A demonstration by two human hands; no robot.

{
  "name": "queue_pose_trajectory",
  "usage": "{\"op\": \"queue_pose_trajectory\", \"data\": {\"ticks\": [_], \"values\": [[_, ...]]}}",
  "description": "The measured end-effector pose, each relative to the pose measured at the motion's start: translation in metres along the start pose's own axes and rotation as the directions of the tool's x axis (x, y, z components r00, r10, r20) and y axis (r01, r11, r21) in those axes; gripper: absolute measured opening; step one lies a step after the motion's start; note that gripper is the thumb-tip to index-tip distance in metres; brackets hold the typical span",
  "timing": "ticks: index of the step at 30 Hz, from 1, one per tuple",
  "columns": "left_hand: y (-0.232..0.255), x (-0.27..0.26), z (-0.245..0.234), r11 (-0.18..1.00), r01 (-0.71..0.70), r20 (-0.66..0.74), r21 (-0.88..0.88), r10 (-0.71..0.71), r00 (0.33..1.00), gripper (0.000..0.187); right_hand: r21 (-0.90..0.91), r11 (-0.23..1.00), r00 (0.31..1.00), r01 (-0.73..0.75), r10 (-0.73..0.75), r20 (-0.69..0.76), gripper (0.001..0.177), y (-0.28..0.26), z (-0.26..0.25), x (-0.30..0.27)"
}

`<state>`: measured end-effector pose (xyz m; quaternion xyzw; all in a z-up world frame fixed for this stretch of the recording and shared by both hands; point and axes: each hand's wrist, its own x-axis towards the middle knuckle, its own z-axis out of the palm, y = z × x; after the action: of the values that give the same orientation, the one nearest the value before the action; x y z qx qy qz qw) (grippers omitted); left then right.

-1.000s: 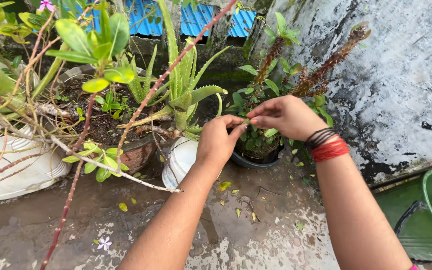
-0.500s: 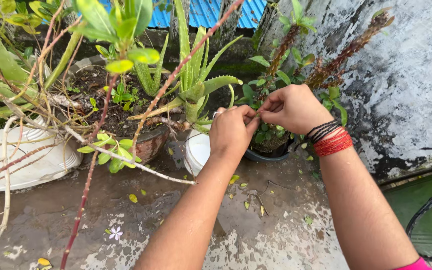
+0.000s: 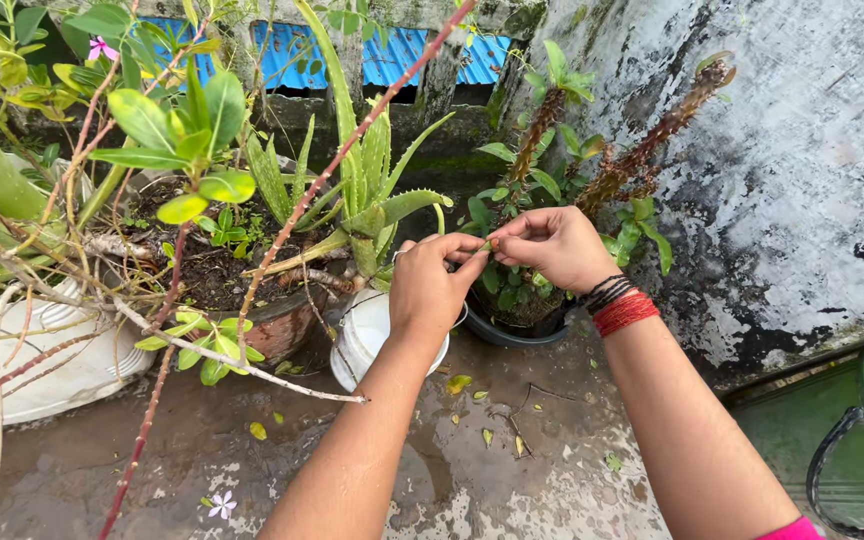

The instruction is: The person waters several potted plants using a small white bucket and removes debris and dead leaves from the soil and plants by hand.

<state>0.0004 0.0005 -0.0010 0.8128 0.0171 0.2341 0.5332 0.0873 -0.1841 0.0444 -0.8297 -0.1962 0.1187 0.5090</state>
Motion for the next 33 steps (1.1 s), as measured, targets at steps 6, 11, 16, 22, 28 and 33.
{"op": "queue_pose_trajectory", "data": {"ticks": [6, 11, 16, 22, 28, 33], "values": [[0.003, -0.003, -0.005, 0.999, -0.037, 0.021, 0.003, 0.036, 0.999, 0.017, 0.160, 0.986, 0.999, -0.036, 0.030, 0.040, 0.018, 0.028, -0.006, 0.005], [0.007, -0.001, -0.008, 0.998, 0.052, 0.121, 0.031, -0.056, 0.991, 0.018, 0.296, 0.955, 0.999, -0.002, -0.011, 0.044, 0.021, 0.046, -0.008, 0.002], [0.000, 0.000, -0.014, 0.980, 0.056, 0.119, -0.189, -0.034, 0.992, 0.020, 0.390, 0.920, 0.999, -0.037, 0.040, 0.002, 0.020, 0.034, 0.000, 0.000], [0.006, -0.005, -0.016, 0.975, 0.061, 0.110, -0.213, -0.038, 0.993, 0.025, -0.047, 0.991, 0.984, 0.124, -0.129, -0.122, 0.024, -0.026, -0.002, -0.003], [0.016, -0.015, -0.044, 0.965, -0.036, -0.058, -0.261, 0.021, 0.998, 0.026, -0.394, 0.881, 0.880, 0.263, -0.386, -0.277, 0.021, -0.069, 0.021, -0.008], [0.022, -0.022, -0.068, 0.975, 0.021, -0.143, -0.219, -0.054, 0.988, 0.018, -0.417, 0.878, 0.847, 0.234, -0.394, -0.356, 0.018, -0.092, 0.042, 0.001]]}}
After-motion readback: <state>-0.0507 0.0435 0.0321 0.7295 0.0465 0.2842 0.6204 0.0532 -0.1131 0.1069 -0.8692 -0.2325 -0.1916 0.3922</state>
